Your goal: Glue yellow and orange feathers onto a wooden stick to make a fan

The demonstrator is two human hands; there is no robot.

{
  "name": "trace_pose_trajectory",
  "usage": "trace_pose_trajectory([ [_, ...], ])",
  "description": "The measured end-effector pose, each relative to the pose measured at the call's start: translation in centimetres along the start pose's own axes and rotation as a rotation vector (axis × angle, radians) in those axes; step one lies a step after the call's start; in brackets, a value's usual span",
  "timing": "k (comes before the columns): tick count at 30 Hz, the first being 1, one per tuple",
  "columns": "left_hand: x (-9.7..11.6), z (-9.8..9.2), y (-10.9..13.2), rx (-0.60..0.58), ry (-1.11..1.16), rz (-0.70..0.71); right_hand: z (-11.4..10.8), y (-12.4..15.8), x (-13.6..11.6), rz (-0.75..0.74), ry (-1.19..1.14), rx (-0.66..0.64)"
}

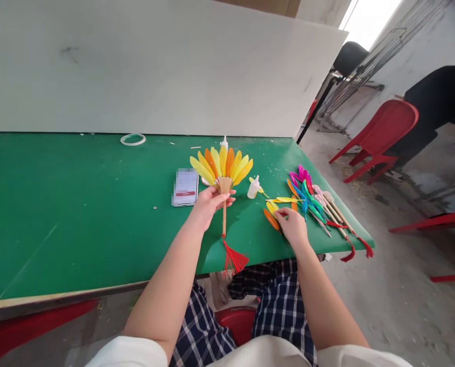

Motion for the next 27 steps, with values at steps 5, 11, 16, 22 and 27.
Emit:
trace_pose_trajectory([
  [5, 0.0, 0.7, 0.2, -0.059, 0.082, -0.022, -2.3, 0.5, -0.4, 0.026, -0.586, 0.137],
  [11, -0.1, 1.7, 0.8, -0.110, 0.135, -0.064, -1.8, 1.5, -6.2, -0.039, -1.147, -0.085],
  [16, -0.3, 2.5, 1.2, -0.149, 0.153, -0.087, -1.8, 2.3, -10.5, -0.135, -1.289, -0.233],
  [22, -0.2, 3.0, 1.4, -0.182, 0.174, -0.081, -1.0, 2.2, -11.5, -0.160, -1.199, -0.241],
  [27, -0.4, 3.0, 1.4, -0.182, 0.179, -0.084, -0.9, 1.4, -10.0, -0.087, -1.154, -0.045],
])
Point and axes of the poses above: each hand's wrist, its own y-axis away from the middle knuckle, its own z-axis out of the palm, x = y × z, the point moved 10 cm from there along -y, towards the middle knuckle, and after that the axes turned 2 degrees about -y, right-handed, at the moved point
